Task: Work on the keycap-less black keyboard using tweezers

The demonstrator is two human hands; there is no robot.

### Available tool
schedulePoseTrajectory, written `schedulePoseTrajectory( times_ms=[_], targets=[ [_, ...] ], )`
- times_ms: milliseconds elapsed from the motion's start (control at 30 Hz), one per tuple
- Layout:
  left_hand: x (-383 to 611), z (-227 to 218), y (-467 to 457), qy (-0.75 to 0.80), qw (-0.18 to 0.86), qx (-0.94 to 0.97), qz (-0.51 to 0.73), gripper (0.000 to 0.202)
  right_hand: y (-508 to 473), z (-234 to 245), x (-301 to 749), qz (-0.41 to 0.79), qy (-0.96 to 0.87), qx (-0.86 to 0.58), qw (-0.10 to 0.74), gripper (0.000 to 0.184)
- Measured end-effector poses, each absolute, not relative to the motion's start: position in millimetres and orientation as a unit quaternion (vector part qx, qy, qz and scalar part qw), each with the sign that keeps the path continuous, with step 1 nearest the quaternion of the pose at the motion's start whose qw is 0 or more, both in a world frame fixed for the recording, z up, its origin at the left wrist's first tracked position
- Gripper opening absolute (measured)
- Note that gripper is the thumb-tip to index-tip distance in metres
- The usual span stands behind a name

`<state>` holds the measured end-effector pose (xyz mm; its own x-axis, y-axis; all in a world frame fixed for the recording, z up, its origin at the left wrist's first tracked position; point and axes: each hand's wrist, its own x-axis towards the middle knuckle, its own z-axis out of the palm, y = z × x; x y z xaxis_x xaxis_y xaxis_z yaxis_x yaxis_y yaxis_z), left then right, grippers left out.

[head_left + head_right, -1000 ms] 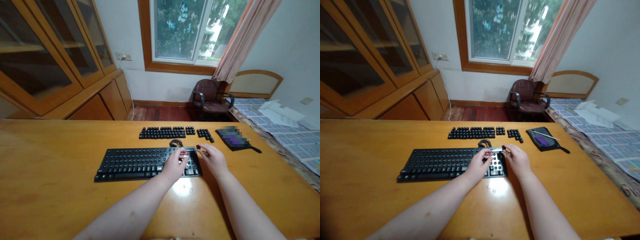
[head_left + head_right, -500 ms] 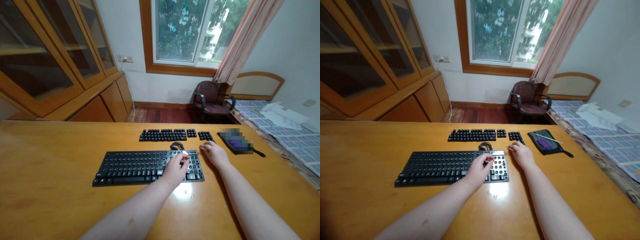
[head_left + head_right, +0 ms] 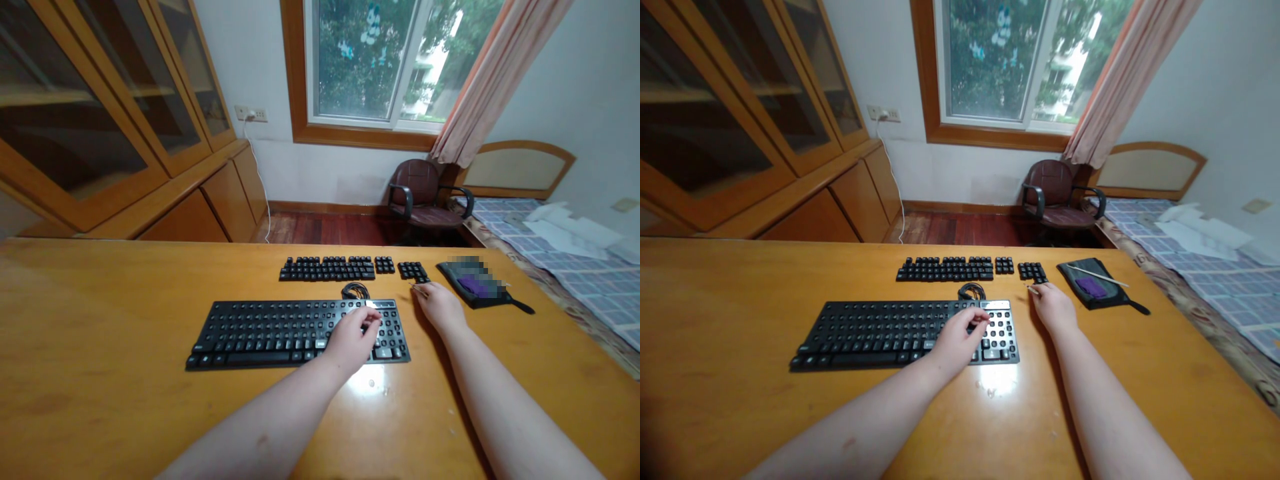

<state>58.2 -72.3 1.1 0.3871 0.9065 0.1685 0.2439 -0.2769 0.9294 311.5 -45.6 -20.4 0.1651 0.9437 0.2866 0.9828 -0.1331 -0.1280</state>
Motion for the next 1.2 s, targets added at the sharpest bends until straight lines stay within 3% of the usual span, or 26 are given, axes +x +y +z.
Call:
schedulePoseTrajectory(
  times_ms=[167, 767, 1200],
  targets=[
    [58.6, 1.1, -72.5, 0.408, 0.440, 0.707, 0.374, 0.015, -46.7, -19.2, 315.4, -0.080, -0.619, -0.761, 0.178, 0.027],
    [57.8, 2.4, -72.5, 0.404, 0.435, 0.716, 0.367, 0.016, -41.0, -17.7, 306.1, -0.012, -0.606, -0.783, 0.142, 0.024],
    [57.4, 0.2, -72.3, 0.401, 0.430, 0.723, 0.363, 0.017, -49.1, -12.2, 299.5, -0.034, -0.642, -0.758, 0.112, 0.026]
  ],
)
